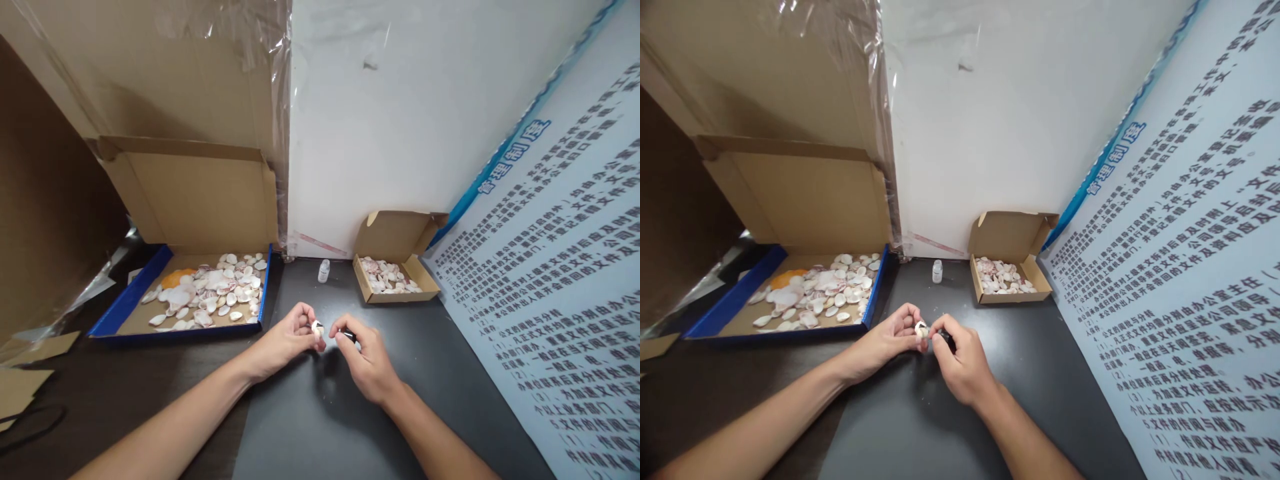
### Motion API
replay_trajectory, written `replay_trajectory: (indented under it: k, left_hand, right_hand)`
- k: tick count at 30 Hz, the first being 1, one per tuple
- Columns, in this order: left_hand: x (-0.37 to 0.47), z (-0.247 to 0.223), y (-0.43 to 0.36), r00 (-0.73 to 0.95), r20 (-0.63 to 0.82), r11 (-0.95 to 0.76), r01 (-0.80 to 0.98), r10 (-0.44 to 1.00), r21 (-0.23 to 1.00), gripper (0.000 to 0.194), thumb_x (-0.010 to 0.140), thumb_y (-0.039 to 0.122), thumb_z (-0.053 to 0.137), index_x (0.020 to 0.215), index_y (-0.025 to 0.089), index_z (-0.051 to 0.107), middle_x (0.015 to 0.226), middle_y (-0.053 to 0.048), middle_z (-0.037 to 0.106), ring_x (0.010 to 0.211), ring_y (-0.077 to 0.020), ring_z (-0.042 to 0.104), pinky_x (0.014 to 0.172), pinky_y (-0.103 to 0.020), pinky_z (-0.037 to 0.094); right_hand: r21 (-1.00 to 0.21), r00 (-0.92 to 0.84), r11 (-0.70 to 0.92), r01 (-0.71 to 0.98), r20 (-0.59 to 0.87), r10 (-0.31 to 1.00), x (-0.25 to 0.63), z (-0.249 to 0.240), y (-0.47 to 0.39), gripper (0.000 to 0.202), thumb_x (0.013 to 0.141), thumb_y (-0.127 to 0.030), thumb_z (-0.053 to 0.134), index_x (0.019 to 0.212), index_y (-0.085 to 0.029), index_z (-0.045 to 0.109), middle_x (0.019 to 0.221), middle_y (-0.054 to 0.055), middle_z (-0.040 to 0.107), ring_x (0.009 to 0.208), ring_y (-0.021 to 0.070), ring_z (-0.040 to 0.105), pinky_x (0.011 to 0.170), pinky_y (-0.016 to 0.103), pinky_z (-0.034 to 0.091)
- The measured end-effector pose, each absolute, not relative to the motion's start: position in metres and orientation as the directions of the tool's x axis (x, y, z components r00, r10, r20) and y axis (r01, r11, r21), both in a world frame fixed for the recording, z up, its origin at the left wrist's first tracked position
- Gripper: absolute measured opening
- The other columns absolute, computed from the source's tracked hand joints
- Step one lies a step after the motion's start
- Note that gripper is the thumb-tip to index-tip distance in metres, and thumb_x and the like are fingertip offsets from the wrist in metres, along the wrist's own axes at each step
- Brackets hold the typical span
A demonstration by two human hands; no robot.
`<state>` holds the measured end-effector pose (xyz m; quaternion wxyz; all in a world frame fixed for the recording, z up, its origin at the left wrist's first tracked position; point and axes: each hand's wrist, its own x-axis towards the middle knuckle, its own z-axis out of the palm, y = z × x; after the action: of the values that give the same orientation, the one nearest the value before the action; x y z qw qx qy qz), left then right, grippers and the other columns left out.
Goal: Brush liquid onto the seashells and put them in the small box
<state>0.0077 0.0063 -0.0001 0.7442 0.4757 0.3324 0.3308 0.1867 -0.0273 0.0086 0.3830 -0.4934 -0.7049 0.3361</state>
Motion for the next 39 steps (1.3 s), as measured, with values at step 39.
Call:
replay_trajectory:
  k: [39]
  left_hand:
    - [0.0099, -0.0048, 0.0093, 0.566, -0.183, 0.247, -0.038, 0.804, 0.968, 0.03, 0.078, 0.038, 0.068, 0.09, 0.016, 0.051, 0.075, 0.001, 0.056, 0.068, -0.0108, 0.053, 0.07, -0.027, 0.042]
  right_hand:
    - [-0.818, -0.095, 0.293, 0.494, 0.285, 0.954, 0.1868, 0.0087, -0.0281, 0.018, 0.085, -0.024, 0.045, 0.07, -0.017, 0.054, 0.056, -0.004, 0.045, 0.051, 0.0098, 0.04, 0.05, 0.02, 0.03]
